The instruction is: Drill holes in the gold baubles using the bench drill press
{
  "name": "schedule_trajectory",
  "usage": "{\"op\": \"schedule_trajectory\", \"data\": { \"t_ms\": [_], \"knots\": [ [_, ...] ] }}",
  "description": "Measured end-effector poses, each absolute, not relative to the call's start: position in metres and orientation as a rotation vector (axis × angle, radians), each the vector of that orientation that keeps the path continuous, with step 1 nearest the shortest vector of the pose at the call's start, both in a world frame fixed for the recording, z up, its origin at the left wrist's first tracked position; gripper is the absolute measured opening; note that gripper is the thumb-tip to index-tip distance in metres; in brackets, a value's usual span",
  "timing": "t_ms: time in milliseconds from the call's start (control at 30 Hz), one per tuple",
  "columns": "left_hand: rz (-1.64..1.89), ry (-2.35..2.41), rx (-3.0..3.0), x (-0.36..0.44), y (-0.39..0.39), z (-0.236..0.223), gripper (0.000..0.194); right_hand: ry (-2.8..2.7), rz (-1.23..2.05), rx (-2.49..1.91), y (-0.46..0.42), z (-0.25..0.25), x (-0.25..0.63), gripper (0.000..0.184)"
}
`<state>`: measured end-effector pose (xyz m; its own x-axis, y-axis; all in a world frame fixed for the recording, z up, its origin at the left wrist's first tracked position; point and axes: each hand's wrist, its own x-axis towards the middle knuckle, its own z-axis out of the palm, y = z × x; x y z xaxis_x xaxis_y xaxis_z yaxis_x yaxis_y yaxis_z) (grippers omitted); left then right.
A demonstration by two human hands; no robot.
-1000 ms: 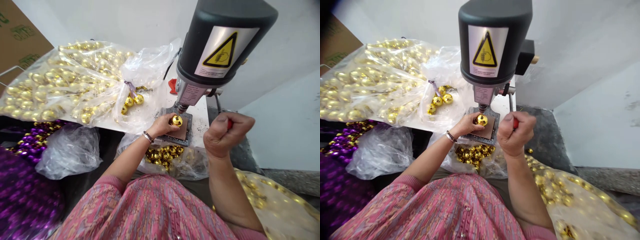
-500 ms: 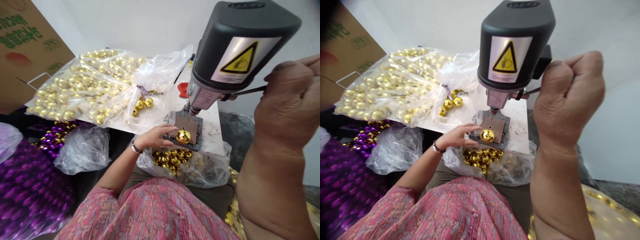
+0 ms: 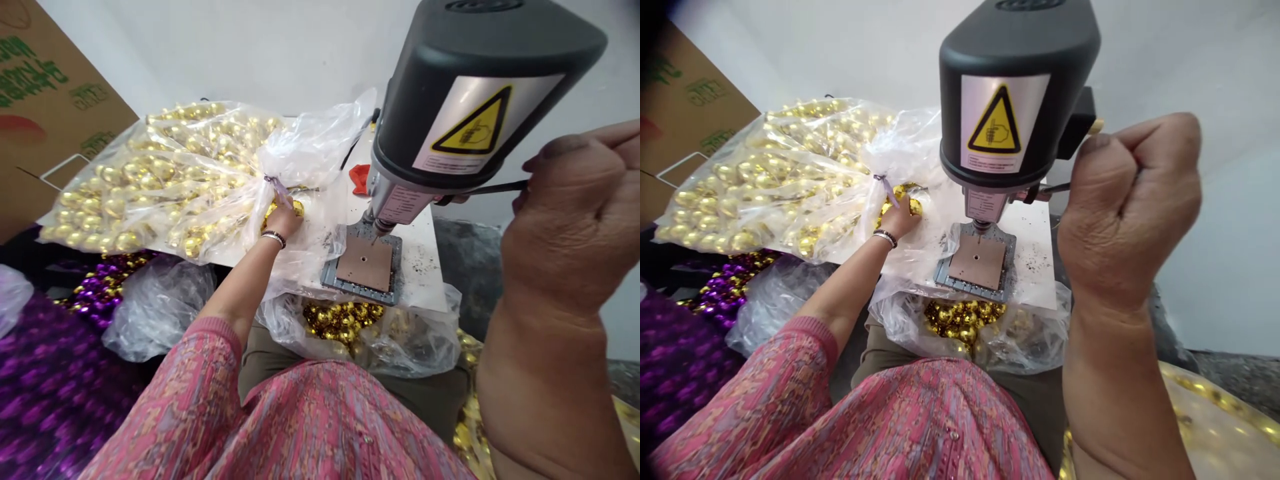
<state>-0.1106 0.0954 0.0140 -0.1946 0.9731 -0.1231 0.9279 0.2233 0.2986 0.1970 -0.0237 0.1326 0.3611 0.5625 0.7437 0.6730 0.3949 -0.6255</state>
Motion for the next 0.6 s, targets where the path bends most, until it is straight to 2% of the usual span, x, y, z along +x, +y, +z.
{"op": "schedule_trajectory", "data": {
  "t_ms": [67, 167, 233, 300, 433, 600],
  "knots": [
    [0.361, 2.100, 1.763, -0.113, 0.087, 0.013, 0.049, -1.298, -0.100, -1.273, -0.023, 0.134, 0.196, 0.031],
    [0.625, 1.651, 1.595, -0.115, 0.068, 0.013, 0.039, -1.290, -0.161, -1.254, -0.012, 0.141, 0.195, 0.029],
    [0.709, 1.325, 1.393, -0.114, 0.052, 0.013, 0.040, -1.241, -0.164, -1.296, 0.000, 0.154, 0.193, 0.029],
    [0.704, 1.119, 1.227, -0.110, 0.038, 0.012, 0.044, -1.178, -0.089, -1.436, 0.012, 0.173, 0.189, 0.039],
    [0.642, 1.028, 1.148, -0.091, 0.022, 0.008, 0.050, -1.161, 0.048, -1.639, 0.029, 0.203, 0.184, 0.055],
    [0.602, 1.120, 1.265, -0.067, 0.020, 0.001, 0.058, -1.243, 0.093, -1.495, 0.043, 0.198, 0.192, 0.056]
  ]
}}
